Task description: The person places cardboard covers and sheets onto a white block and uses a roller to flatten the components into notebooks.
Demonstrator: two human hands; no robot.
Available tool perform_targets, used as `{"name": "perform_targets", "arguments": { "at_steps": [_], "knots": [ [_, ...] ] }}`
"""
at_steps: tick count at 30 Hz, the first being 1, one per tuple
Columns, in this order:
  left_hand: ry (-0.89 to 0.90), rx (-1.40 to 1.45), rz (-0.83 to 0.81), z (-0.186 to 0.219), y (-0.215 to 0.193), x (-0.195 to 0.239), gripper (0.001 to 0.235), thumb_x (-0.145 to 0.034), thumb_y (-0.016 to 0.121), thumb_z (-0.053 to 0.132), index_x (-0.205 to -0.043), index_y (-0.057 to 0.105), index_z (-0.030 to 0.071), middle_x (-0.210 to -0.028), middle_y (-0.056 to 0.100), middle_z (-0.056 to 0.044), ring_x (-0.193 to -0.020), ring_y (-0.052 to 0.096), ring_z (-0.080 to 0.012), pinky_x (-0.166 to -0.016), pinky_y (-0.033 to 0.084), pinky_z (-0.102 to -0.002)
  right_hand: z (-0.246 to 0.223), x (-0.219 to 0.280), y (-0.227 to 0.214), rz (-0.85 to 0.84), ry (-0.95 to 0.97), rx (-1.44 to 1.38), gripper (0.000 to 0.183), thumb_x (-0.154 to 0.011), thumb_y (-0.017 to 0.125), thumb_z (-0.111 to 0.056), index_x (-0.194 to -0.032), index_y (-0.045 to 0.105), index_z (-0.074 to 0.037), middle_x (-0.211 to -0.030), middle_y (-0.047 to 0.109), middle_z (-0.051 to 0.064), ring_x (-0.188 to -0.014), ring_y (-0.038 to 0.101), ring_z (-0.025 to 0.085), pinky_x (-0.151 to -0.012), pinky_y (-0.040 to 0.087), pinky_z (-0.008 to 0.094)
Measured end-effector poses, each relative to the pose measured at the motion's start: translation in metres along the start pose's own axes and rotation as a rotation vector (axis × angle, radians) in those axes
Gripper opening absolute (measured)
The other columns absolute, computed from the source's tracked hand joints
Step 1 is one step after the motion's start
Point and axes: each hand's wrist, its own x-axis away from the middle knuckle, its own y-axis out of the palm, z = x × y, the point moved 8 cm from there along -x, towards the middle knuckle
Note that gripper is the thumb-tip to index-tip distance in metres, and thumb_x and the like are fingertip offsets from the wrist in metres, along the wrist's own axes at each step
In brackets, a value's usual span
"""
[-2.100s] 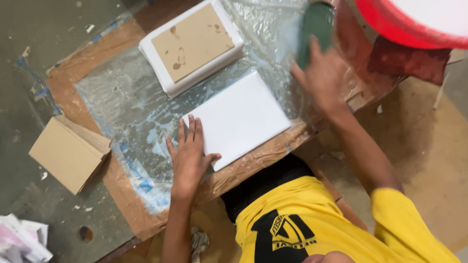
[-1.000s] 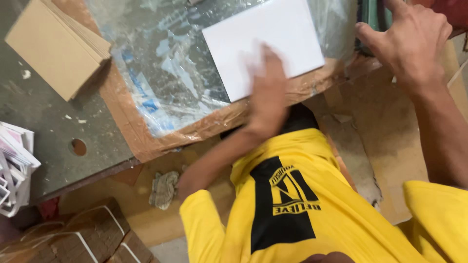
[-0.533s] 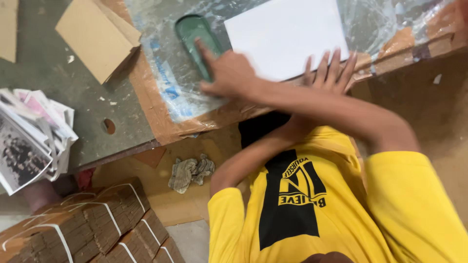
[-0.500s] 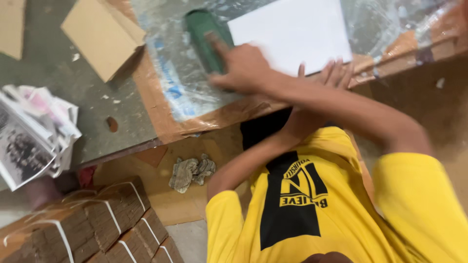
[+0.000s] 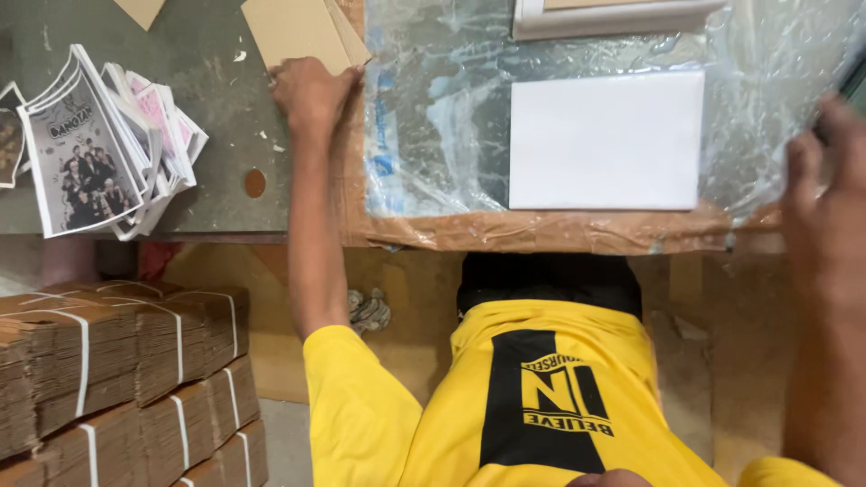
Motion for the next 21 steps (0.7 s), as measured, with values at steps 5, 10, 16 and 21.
{"name": "perform_targets", "arguments": {
  "at_steps": [5,10,16,21],
  "knots": [
    [0.073,0.034,0.285,0.052,-0.065,0.063,0.022,-0.107,0.061,0.019,-0.108,0.074,0.001,-0.096,0.076,-0.02,-0.089,0.075,-0.037,-0.079,0.062,-0.047,-0.065,0.024,0.008,-0.079,-0.131,-0.12,0.023,-0.117,0.067,-0.024,-0.137,0.068,-0.013,-0.137,0.072,0.013,-0.117,0.072,0.027,-0.097,0.06,0.041],
    [0.847,0.331,0.568,0.159,-0.098,0.22,0.011,-0.105,0.063,0.001,-0.116,0.065,0.002,-0.114,0.079,-0.013,-0.053,0.053,-0.0107,-0.046,0.044,-0.028,-0.053,0.032,0.032,-0.212,0.194,-0.982,0.049,-0.114,0.05,-0.029,-0.158,0.045,-0.01,-0.13,0.071,0.017,-0.104,0.075,0.023,-0.083,0.065,0.033],
    [1.336,0.272,0.482,0.225,-0.094,0.309,0.034,-0.094,0.063,-0.002,-0.128,0.068,-0.006,-0.122,0.071,-0.02,-0.112,0.074,-0.0282,-0.095,0.064,-0.033,-0.04,0.01,0.07,-0.338,0.544,-1.274,0.055,-0.106,0.057,-0.006,-0.159,0.042,-0.003,-0.098,0.066,0.014,-0.078,0.071,0.016,-0.064,0.058,0.029],
    [1.23,0.37,0.291,0.22,-0.08,0.297,0.037,-0.097,0.065,-0.001,-0.134,0.066,-0.003,-0.132,0.069,-0.019,-0.125,0.067,-0.0295,-0.107,0.057,-0.036,-0.047,0.014,0.072,-0.353,0.447,-0.846,0.04,-0.103,0.065,-0.009,-0.142,0.062,-0.003,-0.087,0.073,0.01,-0.073,0.069,0.013,-0.062,0.055,0.027]
  ]
}}
